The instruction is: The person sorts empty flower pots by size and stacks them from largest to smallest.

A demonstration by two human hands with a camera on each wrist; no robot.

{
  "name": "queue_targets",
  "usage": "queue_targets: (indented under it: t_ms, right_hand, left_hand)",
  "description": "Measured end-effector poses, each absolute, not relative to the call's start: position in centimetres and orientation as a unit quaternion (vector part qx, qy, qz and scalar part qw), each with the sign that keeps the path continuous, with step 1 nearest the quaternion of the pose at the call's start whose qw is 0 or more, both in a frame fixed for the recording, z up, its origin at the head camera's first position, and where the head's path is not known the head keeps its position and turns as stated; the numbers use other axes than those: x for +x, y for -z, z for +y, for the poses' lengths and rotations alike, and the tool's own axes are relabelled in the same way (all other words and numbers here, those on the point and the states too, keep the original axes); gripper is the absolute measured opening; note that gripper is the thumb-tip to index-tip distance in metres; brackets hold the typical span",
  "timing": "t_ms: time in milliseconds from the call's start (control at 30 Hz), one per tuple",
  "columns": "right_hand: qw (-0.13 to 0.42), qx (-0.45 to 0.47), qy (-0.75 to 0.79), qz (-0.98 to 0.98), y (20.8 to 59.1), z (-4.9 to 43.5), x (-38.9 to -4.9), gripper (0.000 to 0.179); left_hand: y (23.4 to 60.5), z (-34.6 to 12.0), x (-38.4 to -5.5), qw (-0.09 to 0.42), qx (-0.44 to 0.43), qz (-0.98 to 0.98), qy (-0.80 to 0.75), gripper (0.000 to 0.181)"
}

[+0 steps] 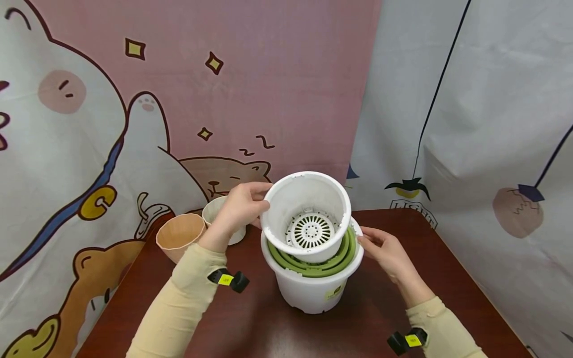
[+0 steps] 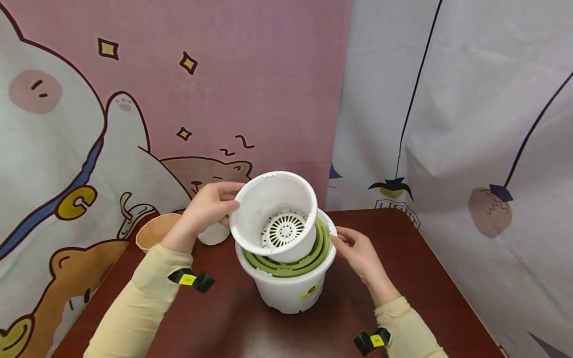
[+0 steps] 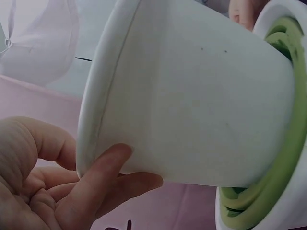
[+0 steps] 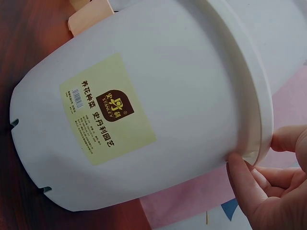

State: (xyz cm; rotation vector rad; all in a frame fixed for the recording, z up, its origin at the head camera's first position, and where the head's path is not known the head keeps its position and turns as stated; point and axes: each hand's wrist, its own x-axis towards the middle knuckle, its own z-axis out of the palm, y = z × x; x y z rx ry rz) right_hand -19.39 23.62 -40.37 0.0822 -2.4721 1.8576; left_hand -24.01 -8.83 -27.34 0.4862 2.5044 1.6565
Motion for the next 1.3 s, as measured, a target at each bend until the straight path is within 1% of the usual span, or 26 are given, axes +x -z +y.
queue_targets:
  t_ms: [500, 733, 1033, 1300]
  right_hand:
    - [0.029, 0.026, -0.594, -0.803, 40.6, 23.7, -19.5, 0.055]
    - [0.027, 0.019, -0.591, -0.806, 40.6, 23.7, -19.5, 0.054]
    - [0.030, 0.027, -0.601, -0.798, 40.8, 23.7, -19.5, 0.054]
    - [0.033, 0.031, -0.601, -0.798, 40.8, 23.8, -19.5, 0.053]
  left_hand:
    - [29.5, -7.7, -25.0, 0.056, 0.134, 0.846, -0.512, 0.046]
    - [29.8, -7.6, -25.3, 0.053, 0.138, 0.852, -0.502, 0.046]
    - [30.2, -7.1, -25.6, 0.069, 0.143, 0.854, -0.495, 0.044]
    - [31.1, -6.7, -26.1, 0.072, 0.142, 0.865, -0.476, 0.042]
